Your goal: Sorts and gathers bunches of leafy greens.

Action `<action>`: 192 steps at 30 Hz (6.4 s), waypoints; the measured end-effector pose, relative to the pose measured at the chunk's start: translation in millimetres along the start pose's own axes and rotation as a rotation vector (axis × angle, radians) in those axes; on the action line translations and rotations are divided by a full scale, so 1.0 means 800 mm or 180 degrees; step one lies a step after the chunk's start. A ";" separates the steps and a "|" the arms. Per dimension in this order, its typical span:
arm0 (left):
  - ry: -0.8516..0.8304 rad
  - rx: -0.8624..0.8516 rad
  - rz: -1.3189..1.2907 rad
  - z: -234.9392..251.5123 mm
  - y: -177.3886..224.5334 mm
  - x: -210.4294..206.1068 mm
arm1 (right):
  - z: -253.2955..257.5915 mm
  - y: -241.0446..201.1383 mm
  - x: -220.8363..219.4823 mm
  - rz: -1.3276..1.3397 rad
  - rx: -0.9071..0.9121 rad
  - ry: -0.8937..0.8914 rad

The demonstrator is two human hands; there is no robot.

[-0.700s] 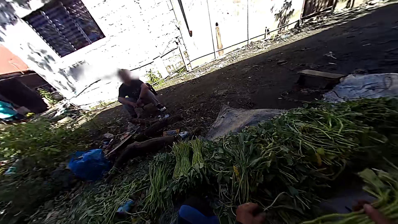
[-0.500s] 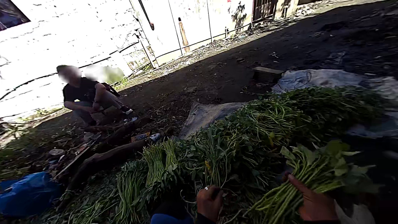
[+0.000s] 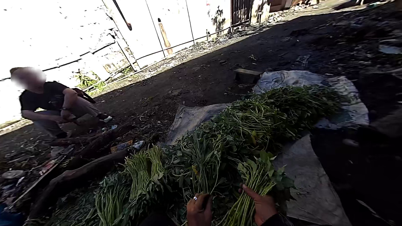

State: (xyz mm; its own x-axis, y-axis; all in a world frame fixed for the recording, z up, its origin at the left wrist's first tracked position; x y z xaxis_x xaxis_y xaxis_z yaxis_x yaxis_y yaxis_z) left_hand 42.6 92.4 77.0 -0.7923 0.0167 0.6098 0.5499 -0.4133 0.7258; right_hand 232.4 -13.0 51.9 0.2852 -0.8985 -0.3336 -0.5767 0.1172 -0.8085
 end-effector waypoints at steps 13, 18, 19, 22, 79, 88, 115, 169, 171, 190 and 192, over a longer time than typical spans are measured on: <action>-0.1548 0.0115 0.0382 -0.032 0.048 -0.048 | -0.010 0.027 -0.005 -0.0381 -0.0292 -0.0369; -0.2498 0.1107 -0.0654 -0.020 0.025 -0.056 | -0.002 0.017 -0.007 -0.0535 -0.0184 -0.0554; -0.2543 0.1195 -0.0797 -0.020 0.023 -0.056 | -0.003 0.017 -0.008 -0.0568 -0.0206 -0.0574; -0.2544 0.1210 -0.0830 -0.020 0.016 -0.052 | -0.004 0.023 -0.008 -0.0600 -0.0341 -0.0619; -0.0547 0.1893 -0.1836 0.054 -0.045 -0.035 | 0.050 -0.047 0.047 -0.0012 0.0912 0.0412; -0.0416 0.1911 -0.1501 0.032 -0.043 -0.036 | 0.026 0.004 0.016 -0.0579 0.0549 0.0287; -0.1853 0.0303 -0.0354 -0.028 0.026 -0.048 | 0.010 -0.011 0.016 0.0049 0.1098 -0.0040; -0.2387 0.0626 0.0802 -0.026 -0.030 -0.062 | 0.051 0.024 0.046 -0.1071 0.0094 0.0644; -0.2973 0.1371 0.1707 -0.032 -0.059 -0.052 | 0.053 0.020 0.047 -0.1107 0.0077 0.0658; -0.2631 0.1726 -0.0248 -0.046 -0.046 -0.076 | 0.050 0.009 0.052 -0.1000 0.0200 0.0811; -0.2849 0.1351 -0.0006 -0.049 -0.042 -0.073 | 0.048 0.010 0.049 -0.1081 0.0201 0.0751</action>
State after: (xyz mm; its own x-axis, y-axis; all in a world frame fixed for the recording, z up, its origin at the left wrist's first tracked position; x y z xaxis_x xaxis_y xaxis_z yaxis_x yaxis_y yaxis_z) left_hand 60.1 69.6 4.9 -0.3977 0.7711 0.4973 0.7364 -0.0551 0.6743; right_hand 268.5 -31.1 13.9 0.2637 -0.9620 0.0713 -0.4300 -0.1834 -0.8840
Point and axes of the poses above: each hand's wrist, its own z-axis towards the middle knuckle, its own x-axis out of the back of the hand, y = z × x, the point moved 6 cm from there along z, towards the middle knuckle, and after that the axes turned 8 degrees about x, right-handed, at the moved point
